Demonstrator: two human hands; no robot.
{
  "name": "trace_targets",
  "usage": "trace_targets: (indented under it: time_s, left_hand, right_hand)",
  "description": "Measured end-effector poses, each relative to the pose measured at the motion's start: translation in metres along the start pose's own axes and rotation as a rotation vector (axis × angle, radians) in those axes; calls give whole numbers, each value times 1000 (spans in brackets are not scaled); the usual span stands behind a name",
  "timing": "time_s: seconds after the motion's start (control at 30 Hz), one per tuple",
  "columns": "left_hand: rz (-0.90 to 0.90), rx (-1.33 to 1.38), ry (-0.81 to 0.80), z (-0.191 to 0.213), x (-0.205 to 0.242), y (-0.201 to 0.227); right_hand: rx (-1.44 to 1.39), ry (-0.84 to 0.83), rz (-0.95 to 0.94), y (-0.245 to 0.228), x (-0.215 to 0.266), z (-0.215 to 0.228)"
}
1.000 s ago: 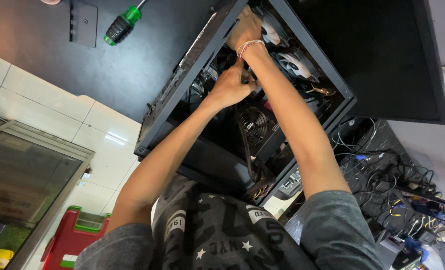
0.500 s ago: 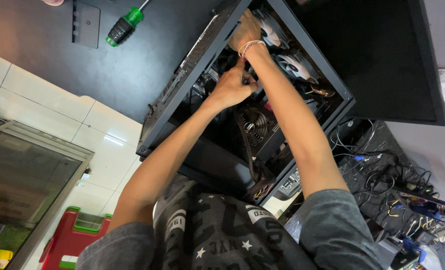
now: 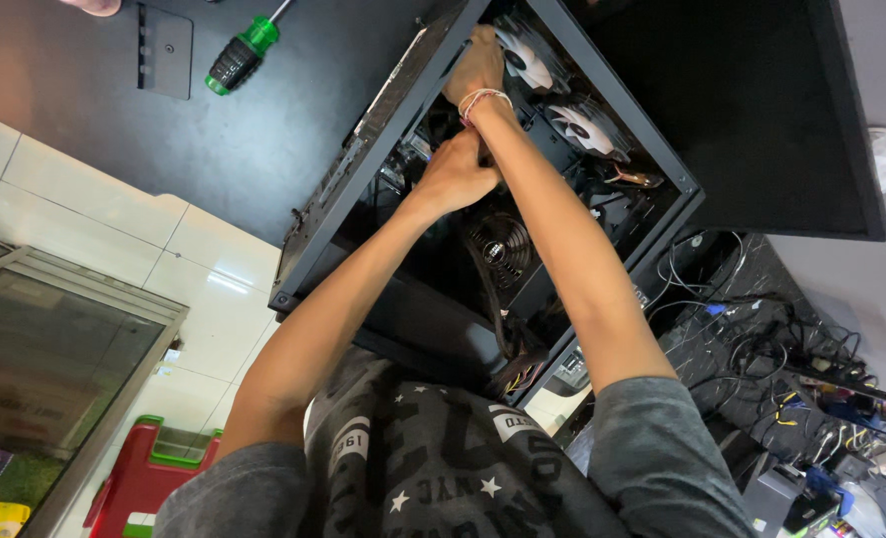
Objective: The person connects various power cables inside a computer case, including a 24-pin motherboard connector and a 4-pin CPU power connector. They route the cables through the case and secure them to the motherboard.
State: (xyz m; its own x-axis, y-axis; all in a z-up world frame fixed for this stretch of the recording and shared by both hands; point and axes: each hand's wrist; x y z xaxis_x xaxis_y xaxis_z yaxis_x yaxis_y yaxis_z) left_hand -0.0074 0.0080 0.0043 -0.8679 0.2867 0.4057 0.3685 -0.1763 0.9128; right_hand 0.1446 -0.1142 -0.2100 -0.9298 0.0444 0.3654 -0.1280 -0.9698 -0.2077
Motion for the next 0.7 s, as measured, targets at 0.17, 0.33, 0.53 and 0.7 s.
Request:
trace_targets:
  time_s: [0.17,0.33,0.53,0.7]
  left_hand:
    - [54,16,-25,5,4,11]
    - [59,23,-9,0,-1,3]
    - [26,-16,32,-3,-1,-2]
    - [-2,-16,83,-3,1,-7]
  right_hand:
    - [-374,-59,20,-43,45,62]
    - [-207,-142,-88,-52,43,74]
    - [-1309,-278,-976,-51,25,53]
    - [-15,-84,-32,-36,28,43]
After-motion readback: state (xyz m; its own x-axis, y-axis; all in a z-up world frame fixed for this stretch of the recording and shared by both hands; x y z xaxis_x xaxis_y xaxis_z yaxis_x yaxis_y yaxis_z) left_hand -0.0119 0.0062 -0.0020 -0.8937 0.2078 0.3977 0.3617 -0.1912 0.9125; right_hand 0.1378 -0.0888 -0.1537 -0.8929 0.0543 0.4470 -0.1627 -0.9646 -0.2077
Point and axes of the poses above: each hand's wrist, its own x-axis away from the middle knuckle, its own z-axis out of the back of the hand, y = z × x, and after that the axes turned 8 degrees about -z, right-handed
